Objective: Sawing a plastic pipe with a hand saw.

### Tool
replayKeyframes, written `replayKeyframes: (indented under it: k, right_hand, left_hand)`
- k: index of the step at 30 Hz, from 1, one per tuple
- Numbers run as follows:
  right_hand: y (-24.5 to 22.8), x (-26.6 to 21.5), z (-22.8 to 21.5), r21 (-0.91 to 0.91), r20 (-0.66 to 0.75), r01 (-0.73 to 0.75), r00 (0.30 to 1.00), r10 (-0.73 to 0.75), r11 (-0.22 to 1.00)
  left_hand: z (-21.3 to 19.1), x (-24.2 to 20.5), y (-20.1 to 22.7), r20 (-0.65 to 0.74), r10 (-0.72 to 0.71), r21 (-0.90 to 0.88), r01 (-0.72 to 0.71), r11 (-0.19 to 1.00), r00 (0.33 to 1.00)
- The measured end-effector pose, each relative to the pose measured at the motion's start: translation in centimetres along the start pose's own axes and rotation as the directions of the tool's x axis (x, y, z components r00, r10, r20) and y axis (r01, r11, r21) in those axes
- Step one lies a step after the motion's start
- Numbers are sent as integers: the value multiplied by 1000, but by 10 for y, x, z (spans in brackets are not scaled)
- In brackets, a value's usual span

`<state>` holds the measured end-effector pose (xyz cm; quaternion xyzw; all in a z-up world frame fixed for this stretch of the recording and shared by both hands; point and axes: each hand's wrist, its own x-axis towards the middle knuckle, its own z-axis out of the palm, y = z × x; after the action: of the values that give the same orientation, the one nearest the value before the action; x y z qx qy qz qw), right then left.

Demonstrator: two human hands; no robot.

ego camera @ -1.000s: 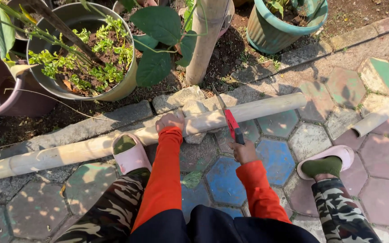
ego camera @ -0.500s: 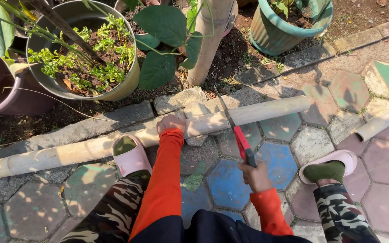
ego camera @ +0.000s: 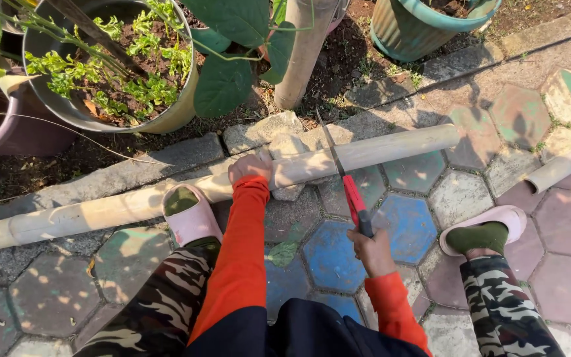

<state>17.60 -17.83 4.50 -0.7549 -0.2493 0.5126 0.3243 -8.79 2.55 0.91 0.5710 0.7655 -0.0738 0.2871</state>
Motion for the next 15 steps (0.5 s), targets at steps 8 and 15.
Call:
replayKeyframes:
  k: [8, 15]
  right_hand:
    - [-33, 26, 16, -6, 10, 5, 1000, -5, 1000]
    - [-14, 43, 30, -104, -30, 38, 999, -42, 994]
  left_hand:
    - [6, 17, -4, 28, 1, -6, -1, 1000, 1000]
    - [13, 20, -7, -41, 35, -18, -36, 999, 999]
